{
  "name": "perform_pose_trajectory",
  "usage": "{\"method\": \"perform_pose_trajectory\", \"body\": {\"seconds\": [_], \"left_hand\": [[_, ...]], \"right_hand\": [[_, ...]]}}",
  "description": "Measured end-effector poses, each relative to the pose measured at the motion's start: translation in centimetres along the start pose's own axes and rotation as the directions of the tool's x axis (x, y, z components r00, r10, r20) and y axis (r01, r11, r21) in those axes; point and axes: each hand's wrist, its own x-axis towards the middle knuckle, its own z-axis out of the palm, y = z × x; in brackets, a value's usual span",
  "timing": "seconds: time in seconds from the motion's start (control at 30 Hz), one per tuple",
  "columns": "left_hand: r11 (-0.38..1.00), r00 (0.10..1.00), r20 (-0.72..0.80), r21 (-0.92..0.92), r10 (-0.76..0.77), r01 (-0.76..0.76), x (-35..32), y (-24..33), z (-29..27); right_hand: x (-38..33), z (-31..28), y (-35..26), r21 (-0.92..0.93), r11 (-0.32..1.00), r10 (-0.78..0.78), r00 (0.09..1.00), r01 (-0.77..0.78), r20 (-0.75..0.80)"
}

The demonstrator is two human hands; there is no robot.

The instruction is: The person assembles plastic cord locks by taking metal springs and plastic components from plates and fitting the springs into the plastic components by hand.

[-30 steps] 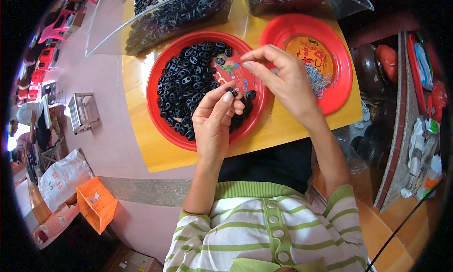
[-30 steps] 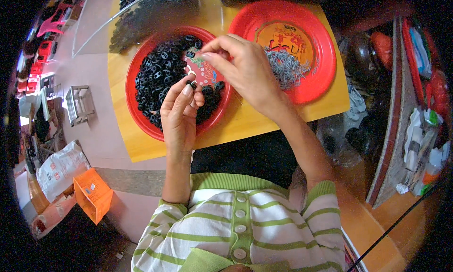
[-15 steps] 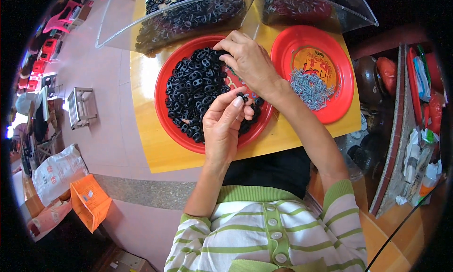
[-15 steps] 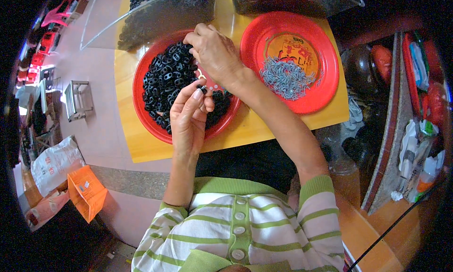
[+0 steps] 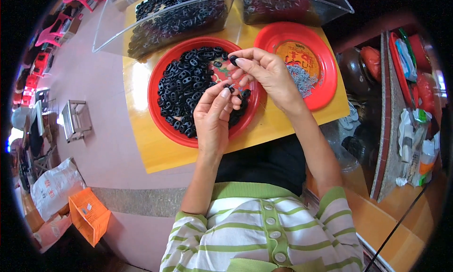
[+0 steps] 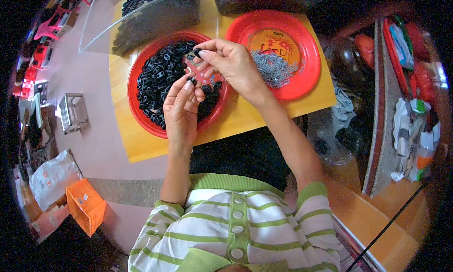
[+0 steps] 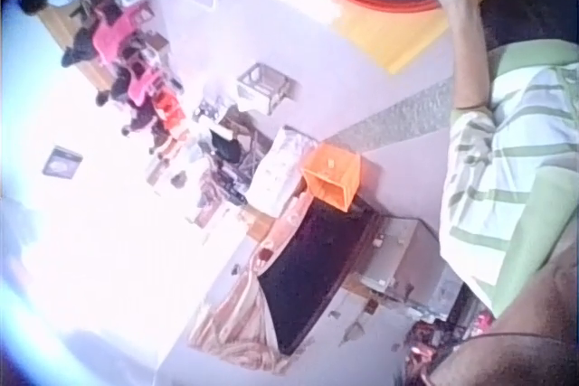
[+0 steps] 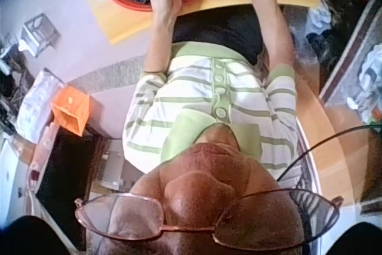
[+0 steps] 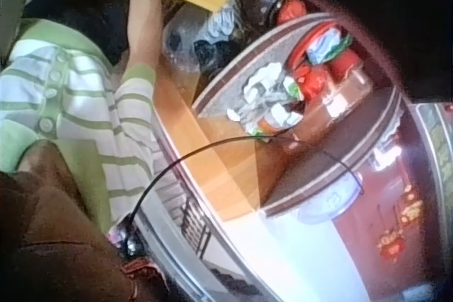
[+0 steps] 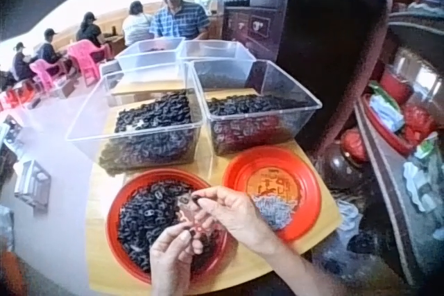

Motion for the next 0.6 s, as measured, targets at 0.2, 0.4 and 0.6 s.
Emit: {"method": "perform_pose_trajectory", "body": {"seconds": [0.2, 0.4, 0.6], "left_hand": [[1.000, 1.000, 0.030, 0.000, 0.007, -0.007, -0.1, 0.1, -0.2], [0.999, 0.999, 0.027, 0.030, 0.018, -0.019, -0.2, 0.1, -0.2], [0.998, 0.996, 0.070, 0.031, 0.059, -0.061, -0.3, -0.1, -0.1]], "right_hand": [[-2.9, -0.8, -1.7, 0.251, 0.947, 0.209, 0.978, -0.198, -0.020], [-4.8, -0.2, -2.4, 0.295, 0.947, 0.158, 0.984, -0.128, -0.080], [-5.9, 0.3, -2.5, 0.262, 0.964, 0.085, 0.990, -0.053, -0.111]]}}
